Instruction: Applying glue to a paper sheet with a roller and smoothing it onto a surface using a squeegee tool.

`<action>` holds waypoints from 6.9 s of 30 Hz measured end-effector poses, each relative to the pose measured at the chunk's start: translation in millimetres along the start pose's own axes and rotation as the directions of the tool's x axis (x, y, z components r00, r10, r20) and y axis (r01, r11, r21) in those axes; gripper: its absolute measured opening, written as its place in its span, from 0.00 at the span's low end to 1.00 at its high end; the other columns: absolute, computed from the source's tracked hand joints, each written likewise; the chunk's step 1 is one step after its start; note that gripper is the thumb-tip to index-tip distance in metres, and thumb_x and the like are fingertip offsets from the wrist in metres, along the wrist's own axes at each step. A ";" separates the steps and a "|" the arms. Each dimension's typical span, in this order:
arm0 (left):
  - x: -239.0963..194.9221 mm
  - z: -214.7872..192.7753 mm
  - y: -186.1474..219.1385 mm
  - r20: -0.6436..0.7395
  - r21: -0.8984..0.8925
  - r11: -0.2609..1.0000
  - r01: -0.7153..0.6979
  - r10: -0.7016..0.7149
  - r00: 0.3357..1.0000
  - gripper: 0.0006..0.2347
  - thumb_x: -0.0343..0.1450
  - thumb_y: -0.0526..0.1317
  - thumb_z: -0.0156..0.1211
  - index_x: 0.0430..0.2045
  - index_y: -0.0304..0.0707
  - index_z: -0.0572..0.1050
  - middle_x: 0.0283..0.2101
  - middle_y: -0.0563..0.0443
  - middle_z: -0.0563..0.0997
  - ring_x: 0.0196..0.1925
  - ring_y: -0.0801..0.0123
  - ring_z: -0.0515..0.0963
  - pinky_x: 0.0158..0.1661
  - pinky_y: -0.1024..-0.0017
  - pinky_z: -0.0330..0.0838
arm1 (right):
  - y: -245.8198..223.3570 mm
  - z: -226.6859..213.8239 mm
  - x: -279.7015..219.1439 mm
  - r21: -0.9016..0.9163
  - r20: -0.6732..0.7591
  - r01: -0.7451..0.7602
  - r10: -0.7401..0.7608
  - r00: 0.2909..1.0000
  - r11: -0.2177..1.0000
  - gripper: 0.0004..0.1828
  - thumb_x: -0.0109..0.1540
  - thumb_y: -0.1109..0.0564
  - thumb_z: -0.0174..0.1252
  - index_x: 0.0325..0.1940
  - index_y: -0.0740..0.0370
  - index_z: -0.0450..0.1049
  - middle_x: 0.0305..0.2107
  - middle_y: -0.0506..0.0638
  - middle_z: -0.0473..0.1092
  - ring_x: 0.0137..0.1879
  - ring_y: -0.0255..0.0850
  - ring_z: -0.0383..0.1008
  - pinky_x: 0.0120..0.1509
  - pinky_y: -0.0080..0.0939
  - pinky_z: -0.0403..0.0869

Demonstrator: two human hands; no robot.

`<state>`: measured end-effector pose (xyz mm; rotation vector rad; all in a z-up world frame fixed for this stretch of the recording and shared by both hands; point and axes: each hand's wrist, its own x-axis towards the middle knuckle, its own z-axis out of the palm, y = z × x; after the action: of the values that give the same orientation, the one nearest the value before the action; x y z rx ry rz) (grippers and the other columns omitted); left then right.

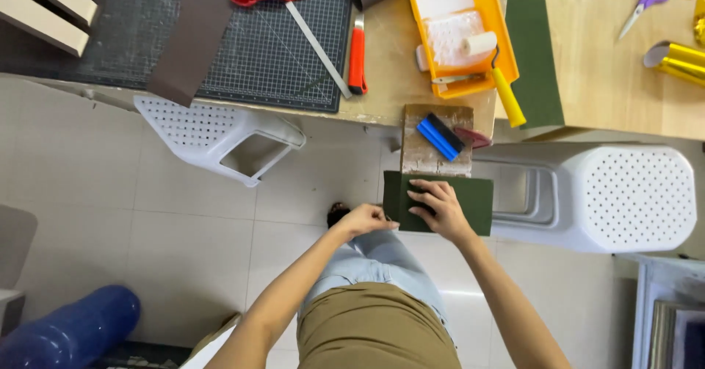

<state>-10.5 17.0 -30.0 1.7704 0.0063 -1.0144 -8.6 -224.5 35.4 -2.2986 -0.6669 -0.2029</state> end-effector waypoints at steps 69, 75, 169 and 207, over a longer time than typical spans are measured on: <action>5.5 37.4 81.1 0.035 -0.657 0.753 -0.035 0.077 0.996 0.29 0.80 0.55 0.34 0.72 0.58 0.28 0.74 0.39 0.45 0.76 0.51 0.48 0.71 0.45 0.40 | -75.8 76.9 -8.8 -0.532 -0.682 -0.769 0.358 0.638 0.355 0.28 0.65 0.45 0.52 0.71 0.34 0.63 0.30 0.40 0.63 0.36 0.36 0.64 0.50 0.44 0.58; -2.7 42.2 80.8 0.049 -0.666 0.744 -0.057 0.120 0.992 0.29 0.80 0.54 0.34 0.72 0.60 0.28 0.74 0.37 0.47 0.75 0.48 0.52 0.70 0.45 0.48 | -61.2 45.1 -14.7 -0.380 -0.797 -0.891 0.401 0.452 0.248 0.36 0.58 0.50 0.64 0.71 0.46 0.64 0.31 0.47 0.64 0.34 0.44 0.66 0.42 0.48 0.62; -2.5 38.4 96.2 0.051 -0.637 0.770 0.033 0.000 0.999 0.44 0.73 0.39 0.63 0.72 0.49 0.29 0.74 0.37 0.44 0.77 0.52 0.42 0.71 0.48 0.38 | -16.6 6.7 -32.3 -0.308 -0.594 -0.745 0.492 0.636 0.592 0.31 0.61 0.56 0.64 0.69 0.53 0.68 0.37 0.53 0.73 0.41 0.50 0.76 0.45 0.45 0.73; 52.0 3.3 67.0 0.377 -0.638 0.708 0.303 -0.055 0.924 0.29 0.72 0.63 0.56 0.57 0.39 0.71 0.53 0.38 0.78 0.56 0.53 0.77 0.55 0.54 0.71 | -43.6 54.6 -34.0 -0.459 -0.516 -0.684 0.457 0.725 0.567 0.31 0.65 0.49 0.54 0.74 0.31 0.60 0.39 0.41 0.63 0.44 0.38 0.65 0.52 0.44 0.56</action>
<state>50.7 -38.8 -11.4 0.9050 0.3201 -1.2430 -62.7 -174.5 11.0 -2.8693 0.4659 -0.5615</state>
